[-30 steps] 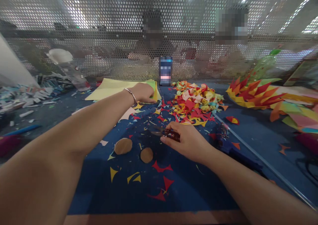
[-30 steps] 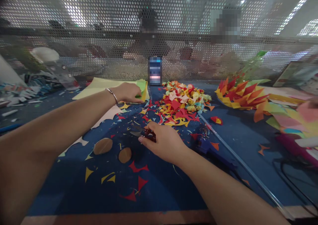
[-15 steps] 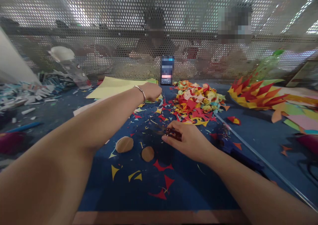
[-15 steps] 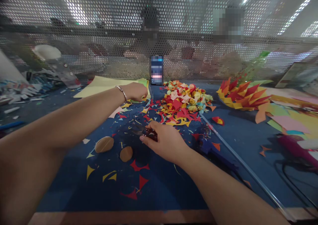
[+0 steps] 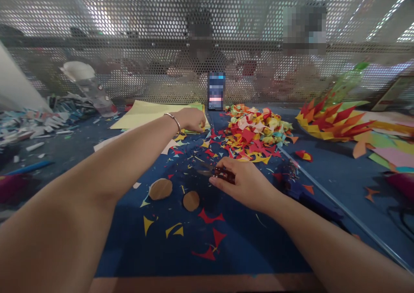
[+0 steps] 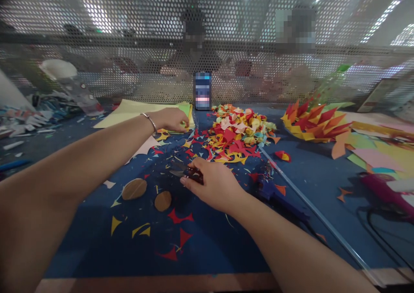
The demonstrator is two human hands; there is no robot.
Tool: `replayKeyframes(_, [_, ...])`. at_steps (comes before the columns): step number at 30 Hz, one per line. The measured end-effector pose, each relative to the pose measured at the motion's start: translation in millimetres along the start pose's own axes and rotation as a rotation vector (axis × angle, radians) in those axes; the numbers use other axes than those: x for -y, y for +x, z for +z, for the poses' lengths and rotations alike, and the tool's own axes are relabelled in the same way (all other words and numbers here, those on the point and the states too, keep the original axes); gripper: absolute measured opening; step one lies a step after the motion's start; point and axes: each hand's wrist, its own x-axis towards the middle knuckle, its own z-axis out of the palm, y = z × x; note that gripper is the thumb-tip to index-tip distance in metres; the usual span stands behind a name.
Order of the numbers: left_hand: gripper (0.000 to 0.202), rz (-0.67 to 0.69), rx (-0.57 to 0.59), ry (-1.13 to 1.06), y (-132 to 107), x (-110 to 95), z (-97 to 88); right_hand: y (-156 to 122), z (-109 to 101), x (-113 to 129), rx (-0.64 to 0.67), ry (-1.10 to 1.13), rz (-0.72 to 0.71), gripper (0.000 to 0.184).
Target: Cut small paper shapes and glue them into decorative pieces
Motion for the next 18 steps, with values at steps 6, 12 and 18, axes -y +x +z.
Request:
replayKeyframes(6, [0.042, -0.004, 0.016, 0.038, -2.5, 1.6, -1.8, 0.2, 1.3, -1.6, 0.01, -0.004, 0.005, 0.02])
replayKeyframes(12, [0.031, 0.01, 0.024, 0.072, 0.2, 0.6, -6.9, 2.1, 0.8, -0.6, 0.001, 0.009, 0.014, 0.018])
replayKeyframes(18, [0.031, 0.001, 0.028, 0.079, -0.2, 4.2, -13.2, 1.7, -1.4, 0.6, 0.0, 0.0, 0.014, 0.018])
